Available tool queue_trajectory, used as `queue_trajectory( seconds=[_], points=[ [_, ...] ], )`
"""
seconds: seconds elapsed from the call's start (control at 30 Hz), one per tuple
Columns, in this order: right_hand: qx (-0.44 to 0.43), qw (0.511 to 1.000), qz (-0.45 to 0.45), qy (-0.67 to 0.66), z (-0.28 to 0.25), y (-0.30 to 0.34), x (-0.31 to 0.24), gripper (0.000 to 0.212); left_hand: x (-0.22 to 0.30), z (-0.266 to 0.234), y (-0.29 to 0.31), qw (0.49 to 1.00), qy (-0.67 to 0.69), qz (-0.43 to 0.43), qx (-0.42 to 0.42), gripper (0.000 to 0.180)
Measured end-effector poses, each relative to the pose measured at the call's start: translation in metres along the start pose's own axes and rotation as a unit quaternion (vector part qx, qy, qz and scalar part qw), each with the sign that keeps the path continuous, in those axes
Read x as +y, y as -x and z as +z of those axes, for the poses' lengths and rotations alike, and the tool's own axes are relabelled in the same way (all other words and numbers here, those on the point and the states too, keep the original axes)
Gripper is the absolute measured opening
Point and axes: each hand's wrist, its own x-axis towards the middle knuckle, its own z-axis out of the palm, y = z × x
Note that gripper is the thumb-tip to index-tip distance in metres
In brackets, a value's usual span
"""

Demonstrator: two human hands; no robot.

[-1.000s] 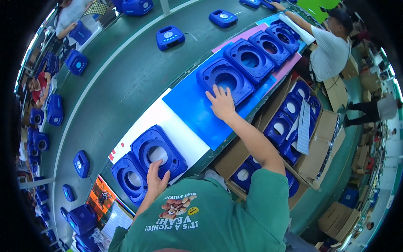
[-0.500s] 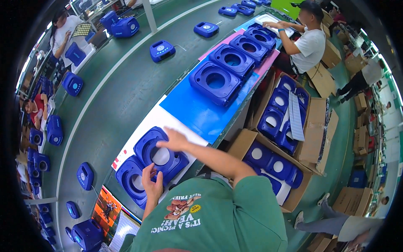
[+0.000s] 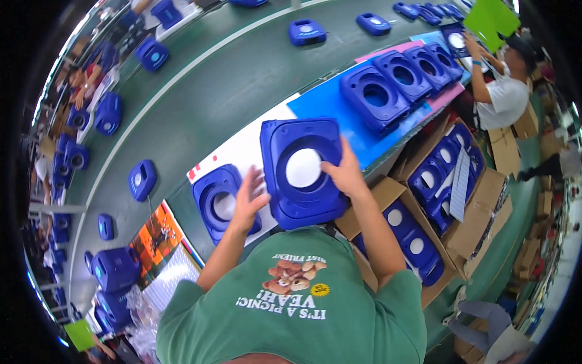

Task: The person assembles blue plastic housing components by hand, taking them from a cardboard box and joining them together.

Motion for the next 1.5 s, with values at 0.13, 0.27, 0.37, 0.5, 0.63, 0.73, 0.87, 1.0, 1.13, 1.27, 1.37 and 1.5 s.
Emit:
queue_trajectory(
  seconds=[0.13,0.27,0.37,0.5,0.63,0.73,0.87,1.0,1.13,1.27,1.37,1.5],
  points=[
    [0.024,0.994,-0.054,0.09,-0.006,0.021,-0.032,0.08,0.028,0.043,-0.017,0.997,0.072,0.011,-0.016,0.086],
    [0.033,0.998,-0.052,0.016,-0.004,0.034,-0.047,0.077,0.036,0.039,-0.021,0.991,0.12,0.058,-0.025,0.075],
    [-0.001,0.987,-0.028,-0.159,-0.01,0.043,-0.034,0.066,0.045,0.031,-0.018,0.986,0.163,0.02,-0.041,0.066],
    [-0.067,0.959,0.028,-0.275,-0.027,0.052,-0.015,0.059,0.033,0.023,-0.019,0.969,0.229,-0.079,-0.05,0.058],
    [0.016,0.982,0.002,-0.189,-0.024,0.052,-0.027,0.061,0.035,0.024,-0.018,0.965,0.239,-0.089,-0.063,0.058],
    [0.116,0.939,-0.219,0.238,0.0,0.037,-0.072,0.066,0.042,0.034,-0.018,0.991,0.13,-0.016,-0.029,0.066],
    [0.135,0.8,-0.346,0.471,0.057,0.007,-0.127,0.084,0.05,0.055,-0.018,0.962,-0.169,0.203,-0.076,0.084],
    [0.239,0.793,-0.295,0.477,0.037,-0.019,-0.122,0.083,0.051,0.051,-0.016,0.988,0.033,0.135,-0.073,0.081],
    [0.237,0.844,-0.185,0.443,-0.008,-0.027,-0.091,0.065,0.057,0.031,-0.016,0.994,0.054,0.078,-0.056,0.073],
    [0.227,0.839,-0.192,0.456,-0.055,-0.012,-0.039,0.07,0.042,0.009,-0.029,0.967,0.234,-0.068,-0.074,0.054],
    [0.114,0.854,-0.255,0.439,-0.033,0.027,-0.076,0.067,0.036,-0.001,-0.038,0.9,0.362,-0.224,-0.096,0.038],
    [-0.023,0.859,-0.336,0.385,-0.02,0.039,-0.094,0.053,0.04,0.009,-0.039,0.9,0.372,-0.215,-0.076,0.036]
  ],
)
